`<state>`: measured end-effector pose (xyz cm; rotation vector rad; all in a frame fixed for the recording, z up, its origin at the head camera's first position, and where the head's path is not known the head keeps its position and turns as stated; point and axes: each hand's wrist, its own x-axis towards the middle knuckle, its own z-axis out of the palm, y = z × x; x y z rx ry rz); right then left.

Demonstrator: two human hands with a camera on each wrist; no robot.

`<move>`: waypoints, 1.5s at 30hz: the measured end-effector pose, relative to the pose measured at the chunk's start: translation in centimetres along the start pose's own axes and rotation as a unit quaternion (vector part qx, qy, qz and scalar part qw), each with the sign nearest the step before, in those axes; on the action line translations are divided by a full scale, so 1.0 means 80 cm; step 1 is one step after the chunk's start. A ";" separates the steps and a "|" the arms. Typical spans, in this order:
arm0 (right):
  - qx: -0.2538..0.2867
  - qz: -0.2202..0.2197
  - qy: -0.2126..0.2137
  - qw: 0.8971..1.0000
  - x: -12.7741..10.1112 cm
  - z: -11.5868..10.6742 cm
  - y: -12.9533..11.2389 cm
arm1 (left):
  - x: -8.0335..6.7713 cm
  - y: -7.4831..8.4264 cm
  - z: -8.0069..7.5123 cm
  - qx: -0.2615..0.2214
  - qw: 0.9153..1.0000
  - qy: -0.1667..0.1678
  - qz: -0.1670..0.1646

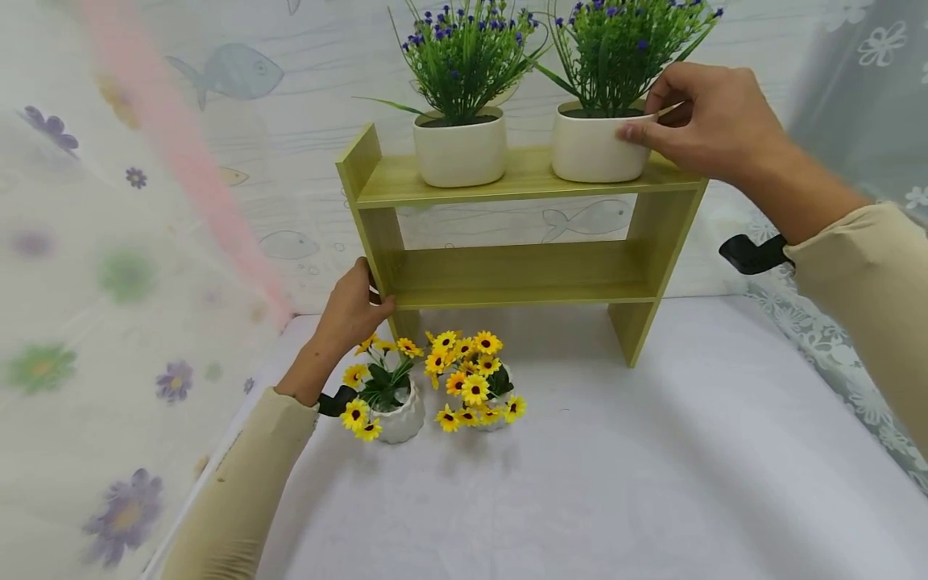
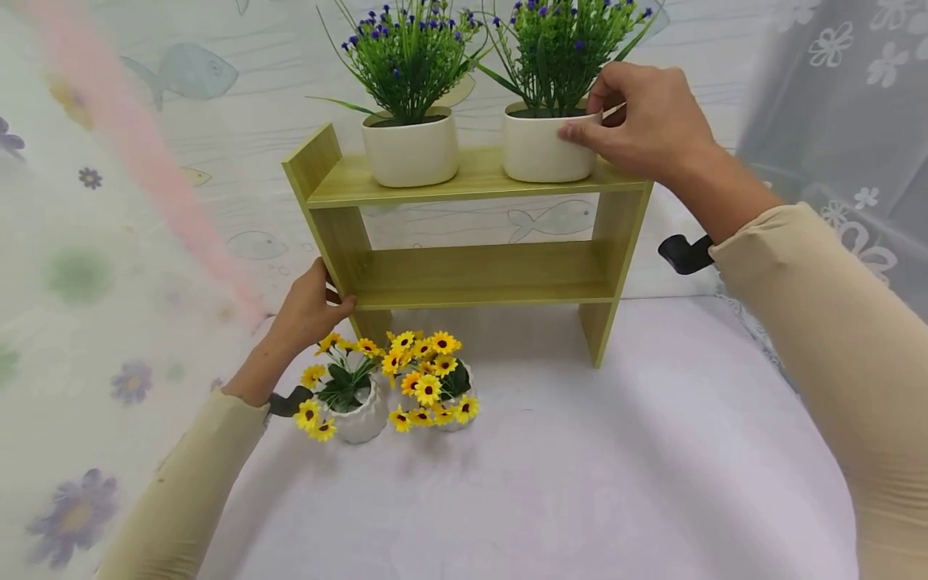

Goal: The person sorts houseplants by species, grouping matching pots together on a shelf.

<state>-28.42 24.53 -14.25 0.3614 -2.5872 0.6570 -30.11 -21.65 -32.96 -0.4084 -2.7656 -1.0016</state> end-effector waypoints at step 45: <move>0.078 -0.219 0.131 0.964 -0.169 0.175 0.004 | 0.001 -0.005 0.007 -0.013 1.000 0.017 0.003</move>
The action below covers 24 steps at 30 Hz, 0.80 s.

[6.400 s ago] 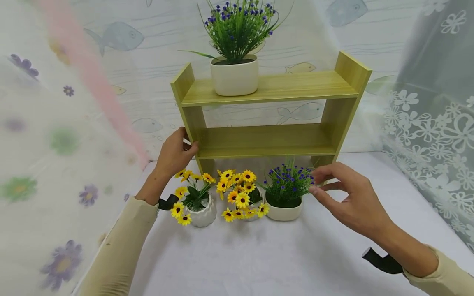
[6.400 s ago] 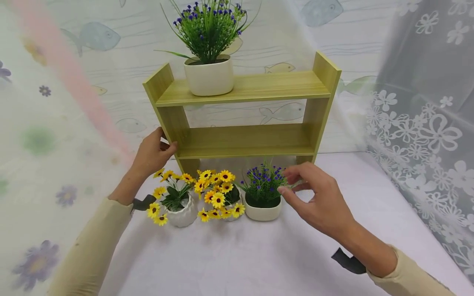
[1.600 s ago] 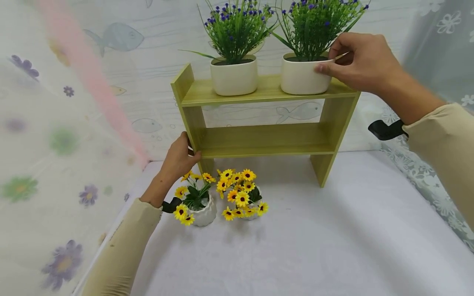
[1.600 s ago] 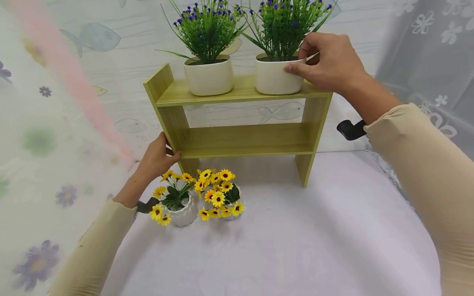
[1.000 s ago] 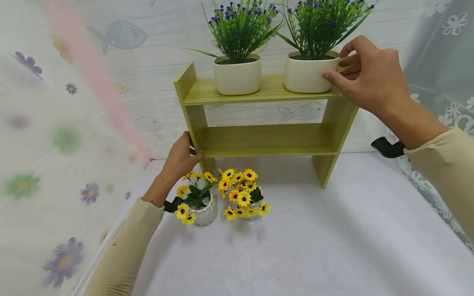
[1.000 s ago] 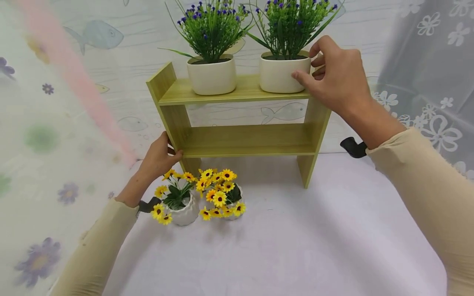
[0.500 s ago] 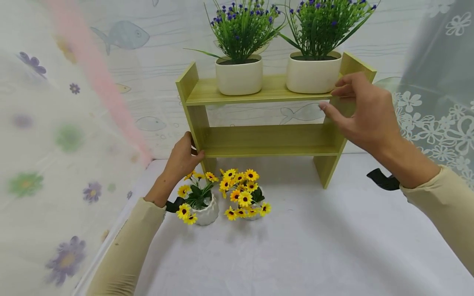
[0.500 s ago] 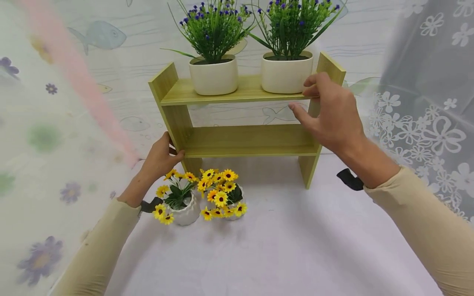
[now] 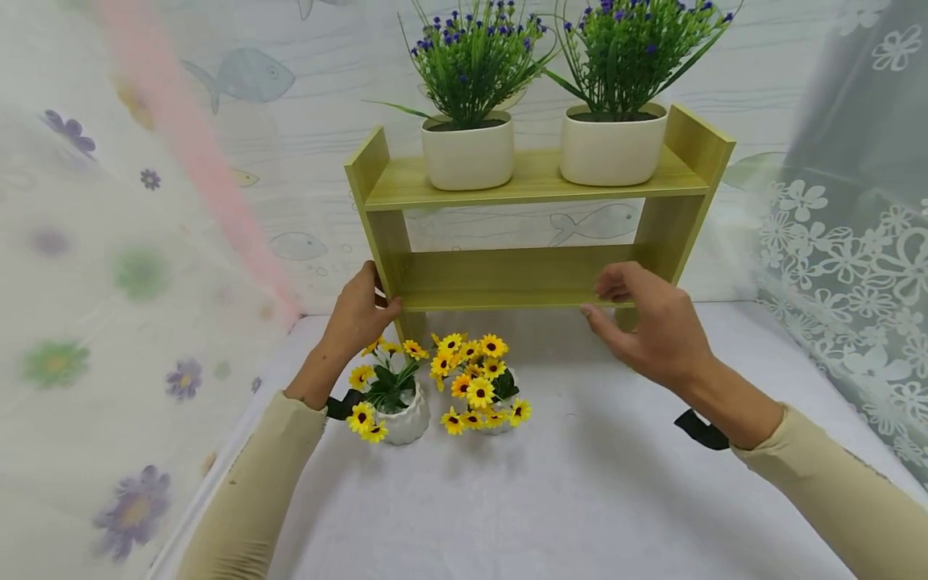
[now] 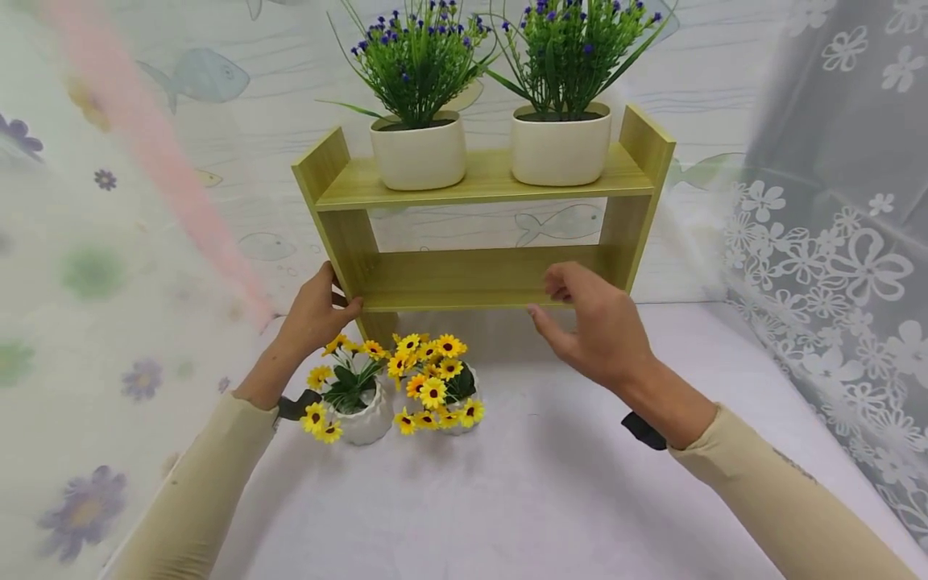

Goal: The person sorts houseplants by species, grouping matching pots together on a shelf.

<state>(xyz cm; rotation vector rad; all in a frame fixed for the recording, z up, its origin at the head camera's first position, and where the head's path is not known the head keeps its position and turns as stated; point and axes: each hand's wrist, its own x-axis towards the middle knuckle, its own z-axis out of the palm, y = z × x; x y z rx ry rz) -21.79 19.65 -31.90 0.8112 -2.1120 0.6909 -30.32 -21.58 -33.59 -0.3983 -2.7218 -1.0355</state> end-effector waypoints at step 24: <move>0.144 -0.005 -0.263 0.954 -0.081 0.143 0.006 | -0.003 -0.005 0.000 0.003 1.000 -0.004 0.011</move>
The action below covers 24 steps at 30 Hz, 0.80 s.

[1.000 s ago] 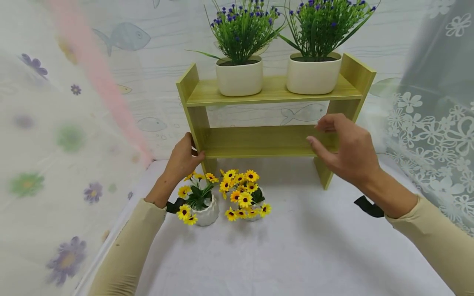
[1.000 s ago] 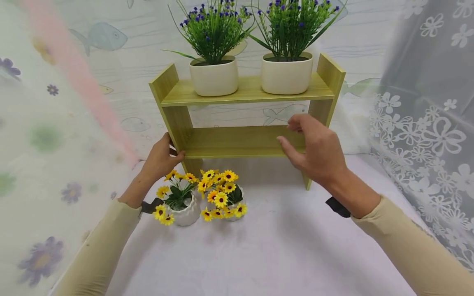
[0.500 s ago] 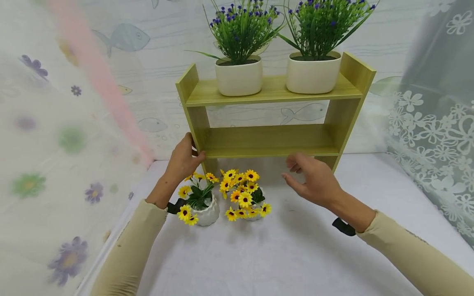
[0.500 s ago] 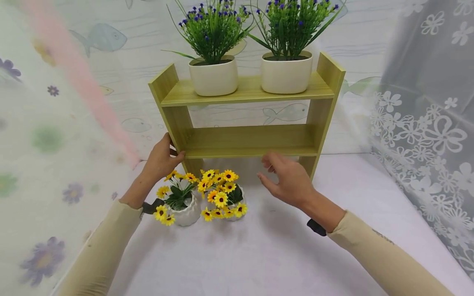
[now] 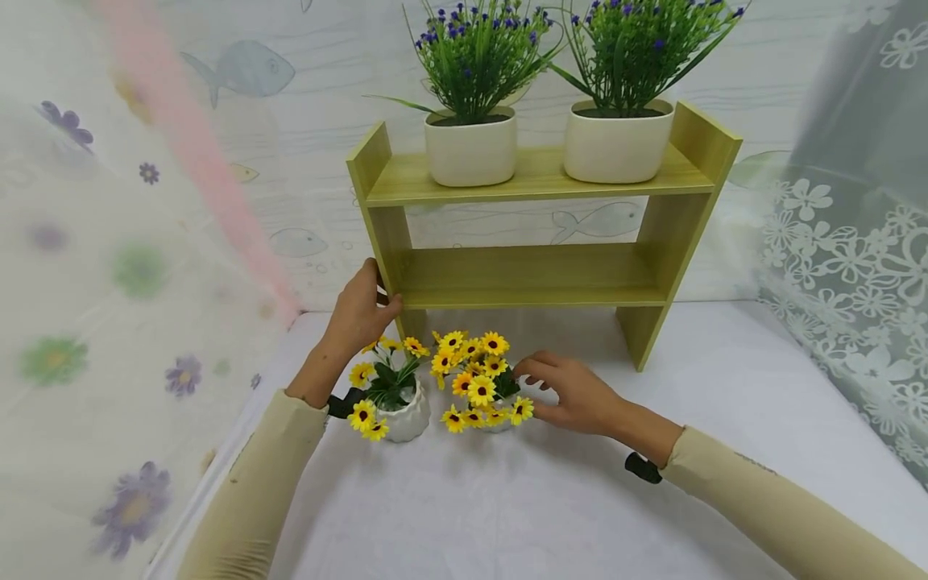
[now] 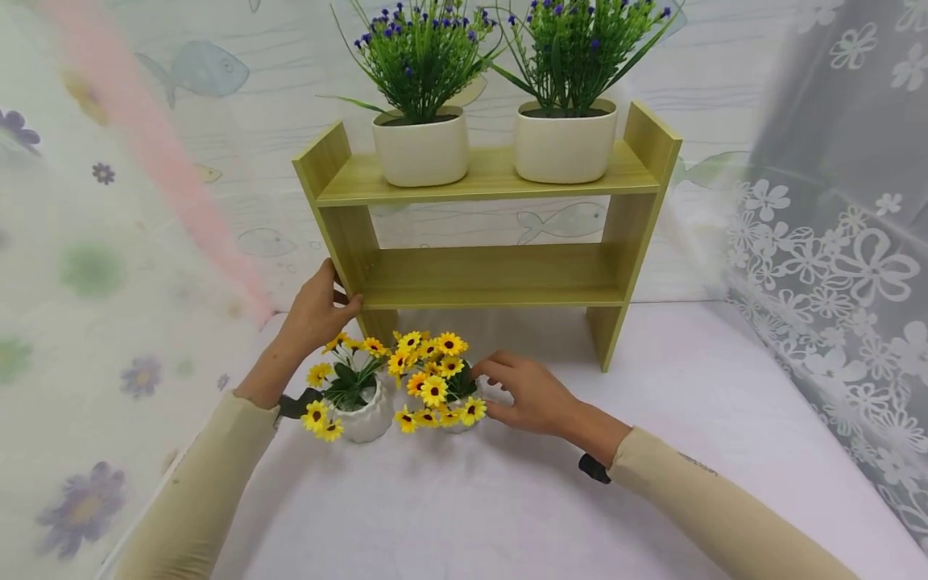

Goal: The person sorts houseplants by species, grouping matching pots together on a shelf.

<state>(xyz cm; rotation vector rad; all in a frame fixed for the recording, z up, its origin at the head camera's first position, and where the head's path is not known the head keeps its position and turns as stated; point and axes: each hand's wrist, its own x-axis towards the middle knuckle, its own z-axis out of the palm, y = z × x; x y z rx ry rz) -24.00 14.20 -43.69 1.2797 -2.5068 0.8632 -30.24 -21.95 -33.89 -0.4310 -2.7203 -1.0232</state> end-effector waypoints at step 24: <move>0.053 0.041 -0.016 0.998 0.016 0.026 0.006 | -0.001 -0.001 0.001 -0.001 1.000 0.003 -0.004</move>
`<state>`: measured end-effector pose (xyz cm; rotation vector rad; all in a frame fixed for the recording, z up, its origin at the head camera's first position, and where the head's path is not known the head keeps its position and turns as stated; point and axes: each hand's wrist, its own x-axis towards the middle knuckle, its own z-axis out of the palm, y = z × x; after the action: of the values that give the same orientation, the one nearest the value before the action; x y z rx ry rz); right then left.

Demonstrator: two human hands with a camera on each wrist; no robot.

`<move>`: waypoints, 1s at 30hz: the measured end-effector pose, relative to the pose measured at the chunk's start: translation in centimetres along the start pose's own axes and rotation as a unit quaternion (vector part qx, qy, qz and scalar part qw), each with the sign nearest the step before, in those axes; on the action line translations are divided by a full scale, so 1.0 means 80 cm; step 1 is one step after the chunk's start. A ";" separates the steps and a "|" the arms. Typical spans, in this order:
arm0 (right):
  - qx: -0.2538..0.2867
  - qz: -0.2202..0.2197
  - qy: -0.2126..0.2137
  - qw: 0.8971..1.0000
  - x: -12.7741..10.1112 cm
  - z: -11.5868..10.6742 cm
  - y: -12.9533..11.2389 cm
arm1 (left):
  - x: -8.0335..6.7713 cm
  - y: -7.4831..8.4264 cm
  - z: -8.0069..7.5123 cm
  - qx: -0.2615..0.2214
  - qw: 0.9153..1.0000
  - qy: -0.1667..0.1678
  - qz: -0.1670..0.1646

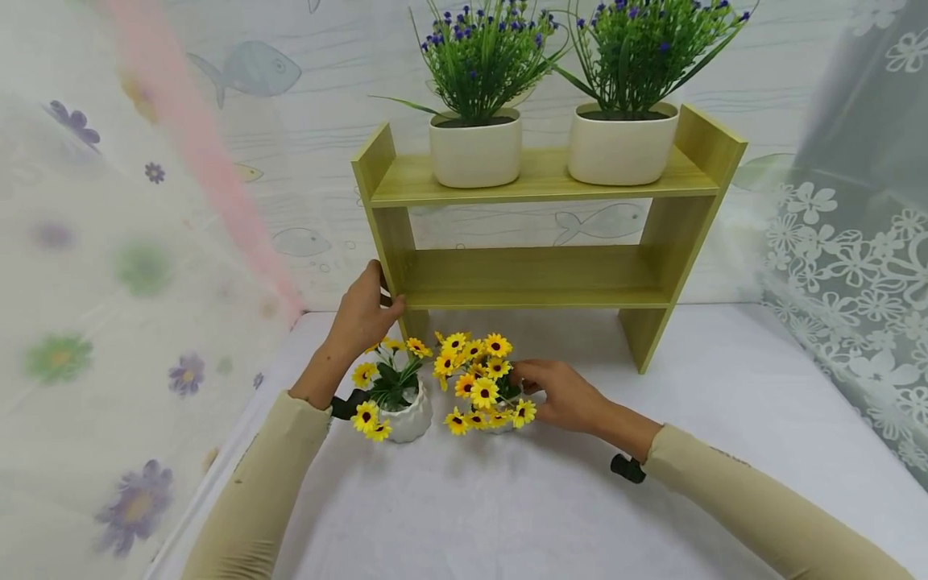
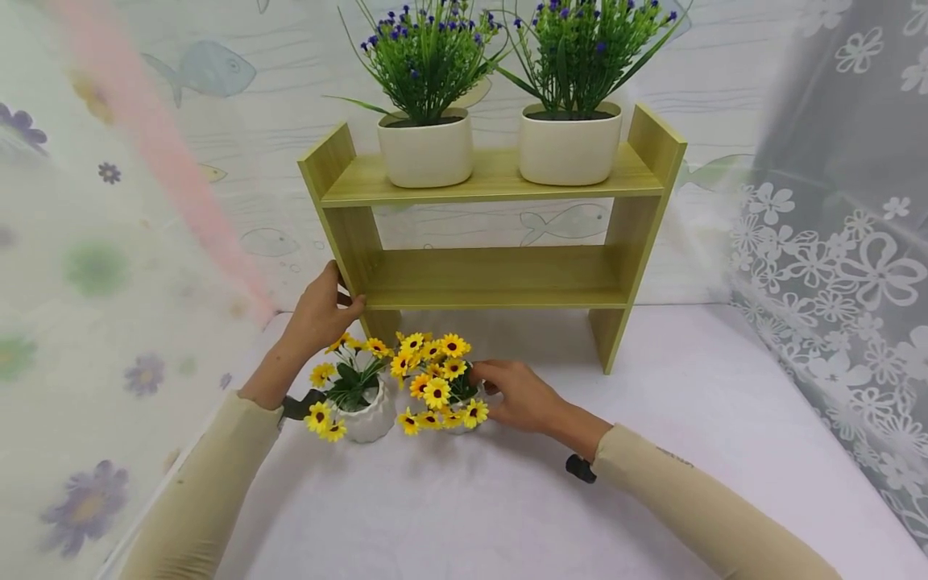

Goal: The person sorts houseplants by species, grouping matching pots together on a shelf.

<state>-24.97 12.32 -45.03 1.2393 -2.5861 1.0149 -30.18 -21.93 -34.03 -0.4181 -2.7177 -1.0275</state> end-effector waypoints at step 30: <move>0.052 0.011 0.071 0.996 -0.009 -0.070 -0.055 | 0.000 -0.002 0.002 -0.002 1.000 0.000 0.004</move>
<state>-22.32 14.24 -38.63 1.1195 -2.4729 1.2095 -30.23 -21.90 -34.25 -0.4281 -2.7120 -1.0317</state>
